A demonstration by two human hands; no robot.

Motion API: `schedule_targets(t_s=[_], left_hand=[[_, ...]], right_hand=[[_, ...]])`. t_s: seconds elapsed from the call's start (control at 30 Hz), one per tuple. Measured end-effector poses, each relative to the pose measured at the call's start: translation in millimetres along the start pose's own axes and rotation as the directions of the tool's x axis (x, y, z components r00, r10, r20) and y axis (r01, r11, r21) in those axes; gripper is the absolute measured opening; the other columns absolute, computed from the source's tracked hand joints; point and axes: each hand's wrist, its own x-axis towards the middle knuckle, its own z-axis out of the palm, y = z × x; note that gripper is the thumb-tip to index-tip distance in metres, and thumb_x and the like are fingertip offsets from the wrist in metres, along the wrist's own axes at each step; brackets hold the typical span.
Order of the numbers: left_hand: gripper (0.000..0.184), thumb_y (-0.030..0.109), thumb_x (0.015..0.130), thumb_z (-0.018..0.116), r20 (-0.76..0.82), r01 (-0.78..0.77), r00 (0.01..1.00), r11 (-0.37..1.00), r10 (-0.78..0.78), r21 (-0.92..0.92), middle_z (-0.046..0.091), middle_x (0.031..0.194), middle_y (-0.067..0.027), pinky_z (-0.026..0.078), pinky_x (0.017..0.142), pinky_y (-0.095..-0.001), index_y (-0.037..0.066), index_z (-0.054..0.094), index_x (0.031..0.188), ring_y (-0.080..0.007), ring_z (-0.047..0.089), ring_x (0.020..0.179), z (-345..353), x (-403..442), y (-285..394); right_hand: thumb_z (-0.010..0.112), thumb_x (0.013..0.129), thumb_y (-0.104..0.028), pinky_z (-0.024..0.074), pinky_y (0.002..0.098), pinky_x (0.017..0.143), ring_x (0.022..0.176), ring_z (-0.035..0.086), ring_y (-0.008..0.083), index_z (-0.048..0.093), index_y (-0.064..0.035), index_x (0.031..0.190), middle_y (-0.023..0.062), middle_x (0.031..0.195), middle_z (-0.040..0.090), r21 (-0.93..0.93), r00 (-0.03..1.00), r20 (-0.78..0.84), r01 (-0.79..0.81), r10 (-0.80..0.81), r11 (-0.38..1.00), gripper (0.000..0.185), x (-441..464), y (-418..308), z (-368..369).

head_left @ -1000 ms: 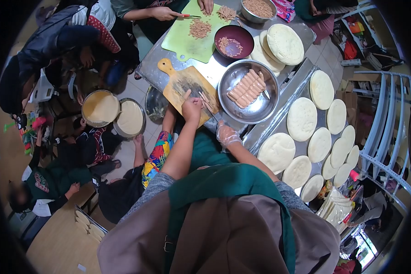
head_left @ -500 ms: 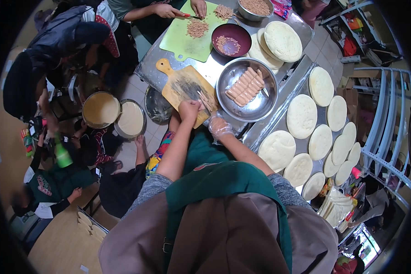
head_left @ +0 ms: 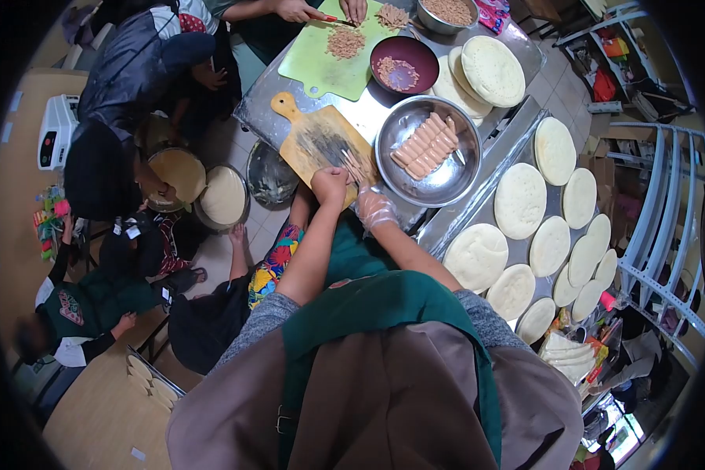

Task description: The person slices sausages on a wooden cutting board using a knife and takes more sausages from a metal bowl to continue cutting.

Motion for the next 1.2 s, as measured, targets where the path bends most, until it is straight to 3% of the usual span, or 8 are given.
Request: schedule_targets(t_s=[0.13,0.23,0.33,0.47,0.67,0.9,1.1,1.2], left_hand=[[0.016,0.015,0.079,0.069,-0.026,-0.004,1.0,1.0,0.005,0.024,0.07,0.063,-0.0077,0.054,0.059,-0.0291,0.002,0.073,0.07,-0.0163,0.068,0.056,-0.2,-1.2,5.5],[0.017,0.016,0.079,0.069,-0.018,-0.003,1.0,1.0,0.003,-0.004,0.07,0.063,-0.0085,0.054,0.06,-0.0291,0.002,0.073,0.071,-0.0169,0.068,0.057,-1.8,-3.0,9.4],[0.015,0.015,0.078,0.069,-0.052,-0.017,0.998,0.998,0.02,0.058,0.07,0.064,-0.0087,0.054,0.061,-0.0288,0.002,0.073,0.072,-0.0174,0.068,0.058,-8.5,-16.0,30.9],[0.012,0.013,0.076,0.069,-0.034,-0.014,0.999,1.0,0.015,0.015,0.07,0.063,-0.0088,0.054,0.061,-0.0284,0.002,0.073,0.071,-0.017,0.068,0.058,-0.2,-6.0,7.2],[0.012,0.013,0.075,0.069,-0.017,0.012,1.0,1.0,-0.013,-0.017,0.07,0.064,-0.0083,0.053,0.06,-0.0267,0.003,0.073,0.071,-0.0157,0.069,0.058,-3.4,-4.5,14.7],[0.009,0.01,0.076,0.069,-0.029,0.021,0.999,0.994,-0.024,-0.103,0.071,0.066,-0.0084,0.054,0.06,-0.0265,0.002,0.073,0.073,-0.016,0.069,0.059,1.7,-3.0,5.7],[0.008,0.008,0.076,0.068,-0.01,0.006,1.0,0.995,-0.007,-0.101,0.071,0.066,-0.0081,0.053,0.059,-0.0263,0.001,0.071,0.074,-0.0155,0.069,0.06,4.0,2.8,-6.4],[0.007,0.008,0.076,0.068,-0.011,0.02,1.0,0.993,-0.021,-0.117,0.07,0.066,-0.008,0.053,0.059,-0.0261,0.001,0.071,0.074,-0.0151,0.069,0.06,1.7,-0.7,-1.2]], right_hand=[[0.039,0.094,-0.015,0.0517,0.0537,0.082,0.088,0.068,0.0425,0.044,0.0042,0.126,0.0288,0.093,0.068,0.02,0.988,0.121,-0.095,0.092,0.995,0.038,-31.3,26.1,18.4],[0.039,0.093,-0.014,0.0507,0.0536,0.084,0.088,0.067,0.0439,0.046,0.0039,0.122,0.0293,0.093,0.067,0.003,0.995,0.1,-0.014,0.014,1.0,0.034,-41.2,34.7,12.1],[0.04,0.094,-0.014,0.0518,0.053,0.082,0.089,0.067,0.0434,0.05,0.0024,0.115,0.0291,0.093,0.068,0.035,0.998,0.056,0.007,-0.009,0.999,0.028,-30.0,15.8,-5.9],[0.051,0.091,-0.013,0.0562,0.0477,0.076,0.094,0.069,0.0371,0.051,-0.0026,0.119,0.0264,0.095,0.069,-0.009,0.996,0.063,-0.069,0.07,0.998,0.029,10.6,-4.1,1.0],[0.039,0.094,-0.014,0.0519,0.0531,0.083,0.093,0.066,0.0448,0.047,0.0032,0.12,0.0291,0.098,0.067,0.033,0.994,0.068,-0.086,0.084,0.996,0.032,-27.9,28.8,23.3],[0.042,0.094,-0.015,0.0521,0.0515,0.083,0.094,0.067,0.0424,0.05,-0.0004,0.118,0.0281,0.097,0.068,-0.007,0.991,0.136,-0.02,0.021,1.0,0.029,-31.9,14.5,-17.0],[0.041,0.093,-0.013,0.053,0.053,0.08,0.089,0.069,0.0411,0.046,0.0034,0.124,0.027,0.094,0.068,0.004,0.996,0.086,-0.031,0.03,1.0,0.035,5.9,0.0,2.3],[0.041,0.093,-0.013,0.053,0.0526,0.079,0.088,0.068,0.042,0.045,0.0044,0.126,0.0278,0.095,0.068,0.011,0.994,0.09,-0.056,0.055,0.998,0.037,-25.5,19.7,10.6]])
